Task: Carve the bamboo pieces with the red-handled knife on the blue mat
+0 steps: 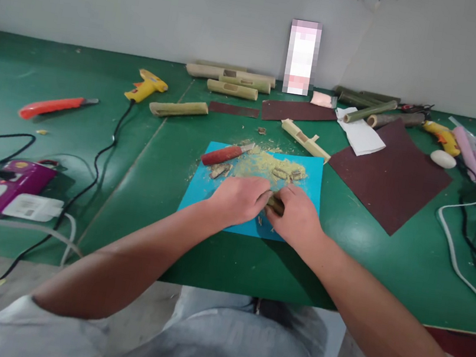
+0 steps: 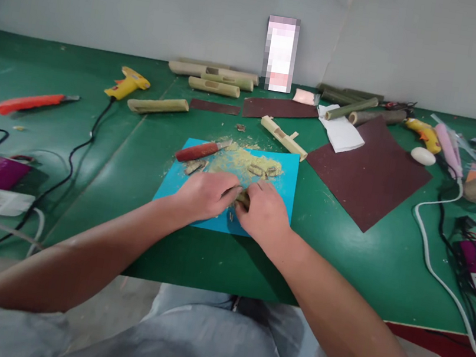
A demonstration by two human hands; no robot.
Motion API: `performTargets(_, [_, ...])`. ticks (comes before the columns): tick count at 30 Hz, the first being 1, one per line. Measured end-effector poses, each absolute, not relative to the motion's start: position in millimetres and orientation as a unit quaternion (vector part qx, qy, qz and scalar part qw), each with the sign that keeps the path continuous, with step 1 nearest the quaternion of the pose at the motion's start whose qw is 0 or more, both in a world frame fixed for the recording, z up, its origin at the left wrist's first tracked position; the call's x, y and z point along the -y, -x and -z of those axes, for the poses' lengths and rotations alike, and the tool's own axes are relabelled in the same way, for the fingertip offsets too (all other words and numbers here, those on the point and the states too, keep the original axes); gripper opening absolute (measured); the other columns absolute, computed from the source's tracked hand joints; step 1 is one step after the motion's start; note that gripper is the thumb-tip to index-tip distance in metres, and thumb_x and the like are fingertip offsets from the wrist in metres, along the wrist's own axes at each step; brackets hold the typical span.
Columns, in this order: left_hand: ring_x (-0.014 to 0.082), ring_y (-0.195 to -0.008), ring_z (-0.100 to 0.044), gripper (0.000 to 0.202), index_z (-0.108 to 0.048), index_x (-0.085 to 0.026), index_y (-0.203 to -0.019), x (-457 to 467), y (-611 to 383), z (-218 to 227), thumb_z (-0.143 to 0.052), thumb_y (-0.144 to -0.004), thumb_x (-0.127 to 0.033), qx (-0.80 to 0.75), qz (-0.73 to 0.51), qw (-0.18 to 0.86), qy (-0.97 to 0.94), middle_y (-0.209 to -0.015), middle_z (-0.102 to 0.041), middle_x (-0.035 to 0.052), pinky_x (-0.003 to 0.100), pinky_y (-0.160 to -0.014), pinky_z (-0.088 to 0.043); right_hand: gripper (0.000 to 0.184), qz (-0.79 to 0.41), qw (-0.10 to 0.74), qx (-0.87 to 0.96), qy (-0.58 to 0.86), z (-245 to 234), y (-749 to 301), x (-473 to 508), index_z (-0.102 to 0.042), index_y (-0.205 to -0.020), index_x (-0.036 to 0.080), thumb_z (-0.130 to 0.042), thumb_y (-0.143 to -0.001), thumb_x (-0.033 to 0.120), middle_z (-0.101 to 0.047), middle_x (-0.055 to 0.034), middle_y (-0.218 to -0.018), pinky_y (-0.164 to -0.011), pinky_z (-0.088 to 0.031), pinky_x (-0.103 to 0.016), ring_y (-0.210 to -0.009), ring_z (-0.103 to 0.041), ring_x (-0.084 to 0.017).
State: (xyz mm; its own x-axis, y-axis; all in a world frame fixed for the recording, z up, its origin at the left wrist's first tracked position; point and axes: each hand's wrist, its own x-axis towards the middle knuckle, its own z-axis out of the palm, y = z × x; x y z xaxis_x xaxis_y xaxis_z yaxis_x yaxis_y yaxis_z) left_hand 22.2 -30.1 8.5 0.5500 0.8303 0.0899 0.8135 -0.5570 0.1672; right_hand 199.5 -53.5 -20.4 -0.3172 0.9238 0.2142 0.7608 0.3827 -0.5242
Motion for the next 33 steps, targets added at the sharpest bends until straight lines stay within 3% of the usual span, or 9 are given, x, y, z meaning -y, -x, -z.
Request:
performTargets(10, [0.0175, -0.061, -0.051, 0.025, -0.055, -0.018, -0.072, 32, -23, -21, -0.045, -0.094, -0.028, -0.464, -0.038, 0.058, -0.883, -0.067, -0.059, 0.0049, 0.032, -0.055, -0.023, 0.025, -0.172, 0.257, 0.796, 0.521, 21, -200, 52, -0.036, -0.071, 0.027, -0.058, -0.083, 0.024, -0.054, -0.0043, -0.080, -0.069, -0.039, -0.035, -0.080, -0.048, -0.021])
performTargets(33, [0.0183, -0.062, -0.052, 0.025, -0.060, -0.018, -0.078, 30, -28, -22, -0.046, -0.096, -0.028, -0.482, -0.025, 0.061, -0.874, -0.071, -0.061, 0.0058, 0.032, -0.056, -0.024, 0.025, -0.175, 0.278, 0.803, 0.497, 23, -199, 52, -0.035, -0.070, 0.027, -0.056, -0.084, 0.023, -0.049, -0.0040, -0.077, -0.069, -0.039, -0.035, -0.079, -0.047, -0.021])
